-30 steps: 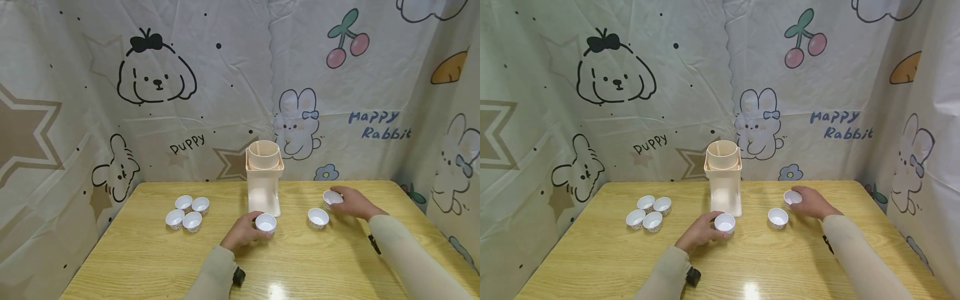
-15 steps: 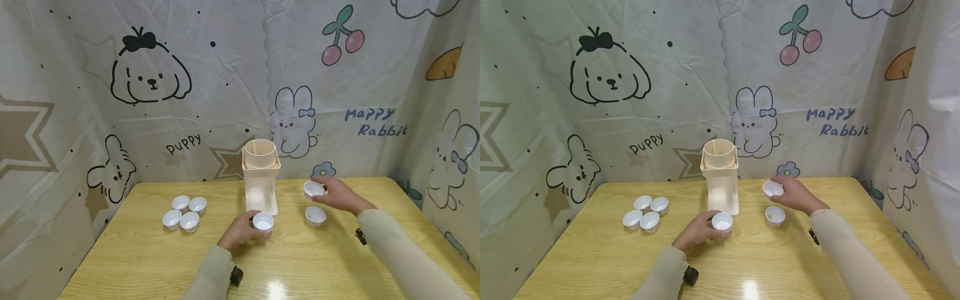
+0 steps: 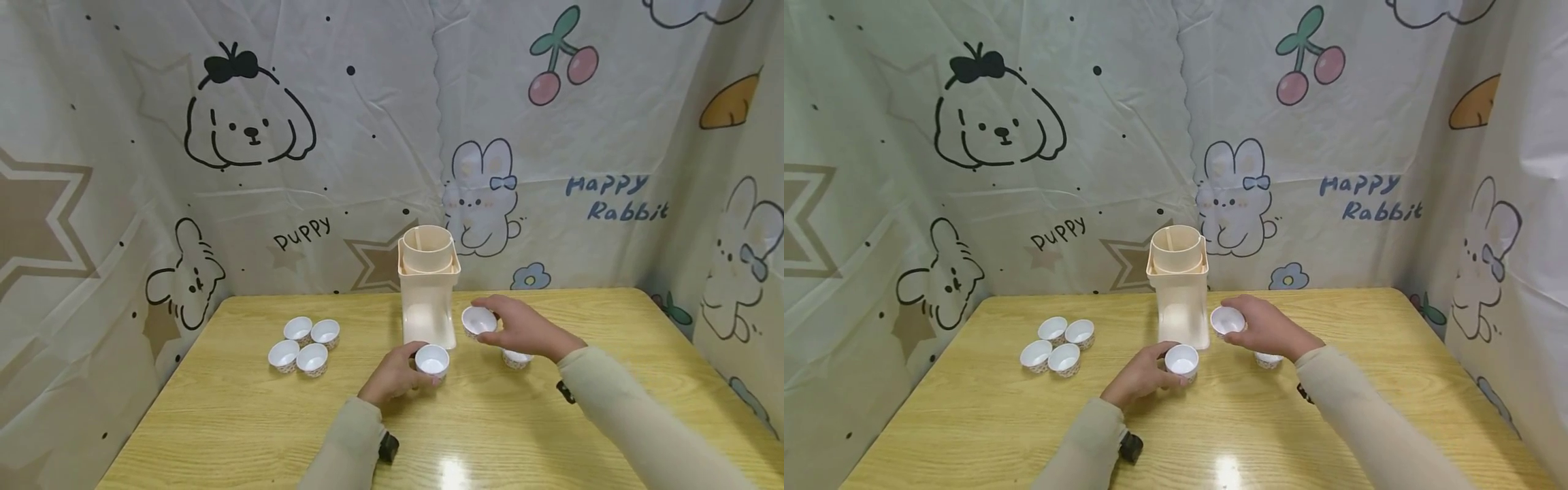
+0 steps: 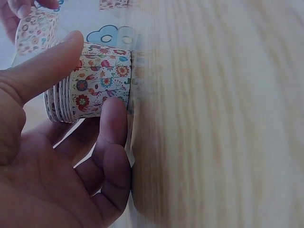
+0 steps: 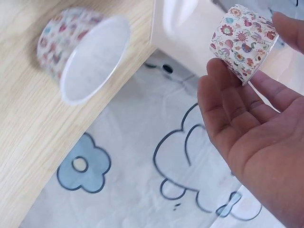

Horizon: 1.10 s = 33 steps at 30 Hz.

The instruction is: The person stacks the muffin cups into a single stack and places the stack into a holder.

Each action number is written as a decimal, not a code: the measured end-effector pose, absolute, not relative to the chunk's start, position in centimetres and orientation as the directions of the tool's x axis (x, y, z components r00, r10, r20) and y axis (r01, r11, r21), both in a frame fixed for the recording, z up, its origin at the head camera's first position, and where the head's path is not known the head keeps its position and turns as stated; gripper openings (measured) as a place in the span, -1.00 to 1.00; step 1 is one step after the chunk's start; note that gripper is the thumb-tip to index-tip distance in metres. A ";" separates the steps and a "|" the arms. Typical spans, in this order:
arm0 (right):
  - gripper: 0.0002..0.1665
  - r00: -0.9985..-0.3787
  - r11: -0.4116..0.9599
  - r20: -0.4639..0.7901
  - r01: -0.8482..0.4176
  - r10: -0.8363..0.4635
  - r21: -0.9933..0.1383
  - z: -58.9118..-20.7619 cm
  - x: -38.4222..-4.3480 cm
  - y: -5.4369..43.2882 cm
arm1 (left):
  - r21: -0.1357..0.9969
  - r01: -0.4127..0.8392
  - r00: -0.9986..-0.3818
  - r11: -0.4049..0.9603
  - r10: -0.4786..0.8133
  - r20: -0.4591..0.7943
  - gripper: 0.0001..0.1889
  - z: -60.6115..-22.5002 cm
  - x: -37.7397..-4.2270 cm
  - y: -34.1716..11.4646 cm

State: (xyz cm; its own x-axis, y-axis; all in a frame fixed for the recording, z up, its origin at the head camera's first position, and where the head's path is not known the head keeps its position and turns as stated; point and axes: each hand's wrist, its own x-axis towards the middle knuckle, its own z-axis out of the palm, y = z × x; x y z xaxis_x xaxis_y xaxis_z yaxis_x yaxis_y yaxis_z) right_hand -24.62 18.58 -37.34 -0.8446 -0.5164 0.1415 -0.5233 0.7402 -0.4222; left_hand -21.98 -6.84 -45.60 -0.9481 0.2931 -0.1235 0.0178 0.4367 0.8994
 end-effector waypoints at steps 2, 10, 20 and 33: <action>-0.30 -0.831 0.726 0.141 -0.542 -0.538 -0.423 -37.5 -24.3 17.9 | 0.897 0.017 -0.948 0.443 0.291 -0.126 -0.40 -45.6 -22.0 -6.8; -0.32 -0.803 0.688 0.131 -0.571 -0.581 -0.448 -37.9 -23.9 15.4 | 0.902 -0.003 -0.946 0.431 0.292 -0.142 -0.40 -45.7 -22.0 -6.8; -0.37 -0.735 0.620 0.181 -0.656 -0.653 -0.430 -38.5 -23.6 12.7 | 0.899 0.005 -0.942 0.438 0.303 -0.143 -0.34 -46.0 -22.0 -6.8; -0.35 -0.760 0.637 0.091 -0.597 -0.643 -0.488 -39.5 -23.7 11.8 | 0.901 -0.017 -0.938 0.433 0.304 -0.164 -0.39 -45.7 -22.0 -6.9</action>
State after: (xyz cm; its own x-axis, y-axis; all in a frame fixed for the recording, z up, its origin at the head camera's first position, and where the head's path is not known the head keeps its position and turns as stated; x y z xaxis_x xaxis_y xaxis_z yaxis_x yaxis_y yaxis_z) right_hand -23.70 11.77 -39.54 -0.7603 -0.6432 0.0907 -0.5968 0.6367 -0.4883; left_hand -21.99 -6.92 -45.67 -0.9383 0.3043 -0.1643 -0.0173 0.4333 0.9011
